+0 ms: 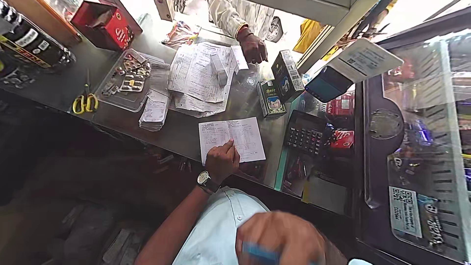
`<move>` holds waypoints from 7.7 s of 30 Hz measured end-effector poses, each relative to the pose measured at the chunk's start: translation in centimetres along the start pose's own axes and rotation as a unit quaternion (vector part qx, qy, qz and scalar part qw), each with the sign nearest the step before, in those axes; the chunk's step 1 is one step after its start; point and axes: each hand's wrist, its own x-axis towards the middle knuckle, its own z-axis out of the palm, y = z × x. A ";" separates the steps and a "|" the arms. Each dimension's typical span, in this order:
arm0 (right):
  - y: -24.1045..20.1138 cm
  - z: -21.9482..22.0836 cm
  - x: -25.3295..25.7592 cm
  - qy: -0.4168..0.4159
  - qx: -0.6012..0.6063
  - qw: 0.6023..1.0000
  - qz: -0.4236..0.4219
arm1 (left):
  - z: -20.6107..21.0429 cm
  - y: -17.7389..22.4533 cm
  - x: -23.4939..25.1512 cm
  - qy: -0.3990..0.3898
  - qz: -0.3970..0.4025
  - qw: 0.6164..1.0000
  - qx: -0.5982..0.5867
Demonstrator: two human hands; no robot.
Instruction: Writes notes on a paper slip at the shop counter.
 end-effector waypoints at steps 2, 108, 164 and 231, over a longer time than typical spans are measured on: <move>1.9 -2.7 -1.2 0.185 -0.057 0.981 -0.021 | 0.0 0.1 0.0 0.006 -0.001 1.000 -0.004; 13.4 -11.2 -4.5 0.527 -0.499 0.672 0.147 | -0.1 0.0 0.0 0.000 -0.018 1.000 0.013; 13.7 -11.4 -4.1 0.511 -0.522 0.662 0.165 | 0.0 0.0 0.0 -0.003 -0.017 1.000 0.005; 13.9 -11.3 -3.5 0.471 -0.530 0.682 0.179 | -0.1 0.0 -0.1 -0.004 -0.021 1.000 0.003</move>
